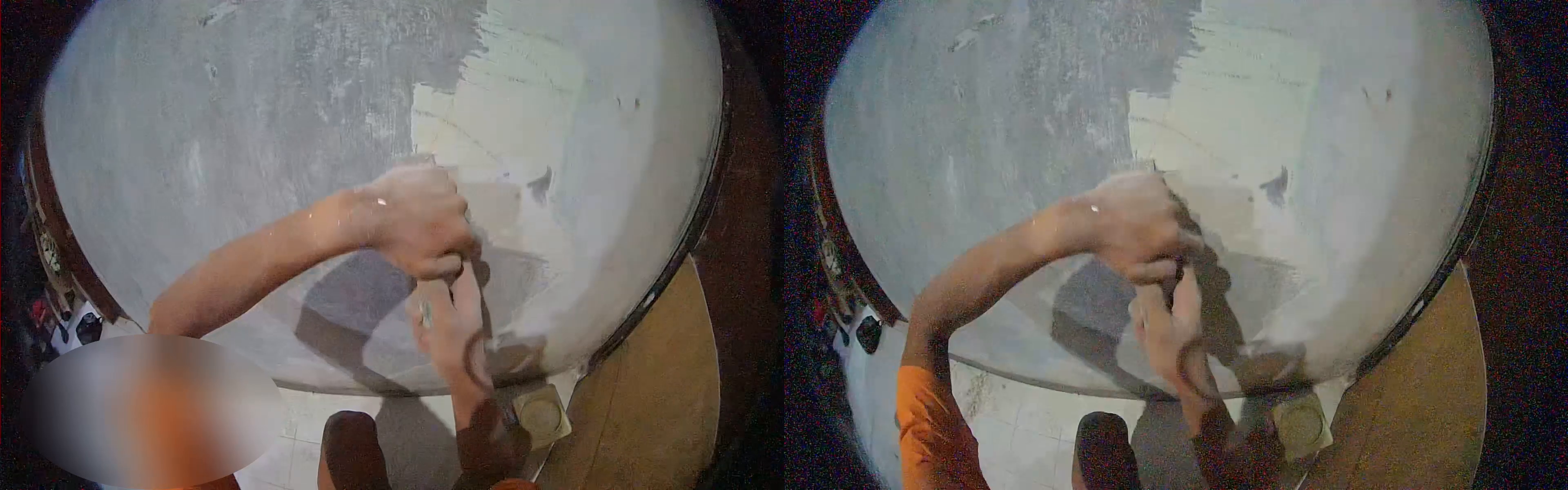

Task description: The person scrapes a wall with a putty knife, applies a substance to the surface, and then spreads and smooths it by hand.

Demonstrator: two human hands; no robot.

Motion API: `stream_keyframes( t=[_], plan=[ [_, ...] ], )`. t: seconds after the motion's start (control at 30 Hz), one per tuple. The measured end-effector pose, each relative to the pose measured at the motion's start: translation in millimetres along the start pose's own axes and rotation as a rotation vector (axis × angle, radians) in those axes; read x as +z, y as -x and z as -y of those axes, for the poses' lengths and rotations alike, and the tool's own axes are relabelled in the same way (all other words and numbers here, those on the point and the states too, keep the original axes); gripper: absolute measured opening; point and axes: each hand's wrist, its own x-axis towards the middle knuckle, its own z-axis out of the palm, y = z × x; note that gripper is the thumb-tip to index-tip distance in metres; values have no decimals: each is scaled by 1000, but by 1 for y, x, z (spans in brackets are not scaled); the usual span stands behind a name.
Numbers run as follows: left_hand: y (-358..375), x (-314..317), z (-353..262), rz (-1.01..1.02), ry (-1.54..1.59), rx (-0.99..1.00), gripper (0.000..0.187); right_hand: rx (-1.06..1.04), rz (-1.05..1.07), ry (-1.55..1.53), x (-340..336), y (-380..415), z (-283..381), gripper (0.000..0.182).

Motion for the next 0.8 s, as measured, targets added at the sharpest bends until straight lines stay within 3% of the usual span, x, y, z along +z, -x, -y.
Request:
stream_keyframes(
  t=[0.07,0.17,0.27,0.4,0.53,0.6,0.63,0.73,0.8],
  plan=[
    [-3,-11,4,-20,9,-33,29,-116,51,-35,1,0,4,18],
    [2,-6,-16,52,22,-75,29,52,-9,-43,2,23,9,20],
    [2,2,-10,-30,-7,-59,30,106,24,63,-4,17,12,25],
    [-8,-43,17,-79,-146,-141,31,-87,-36,127,2,-21,26,29],
    [-3,-21,1,-48,-38,-110,28,-19,-21,124,1,-3,27,24],
    [-2,-7,-4,-22,-25,-91,26,116,-15,69,-4,8,16,23],
    [-1,-7,-6,-27,-27,-104,26,120,68,18,-6,7,17,23],
    [-4,-19,13,-65,-88,-102,25,-6,18,-12,2,-14,25,24],
    [-5,-46,27,-55,-92,-179,25,57,50,31,8,-17,59,23]
  ],
)
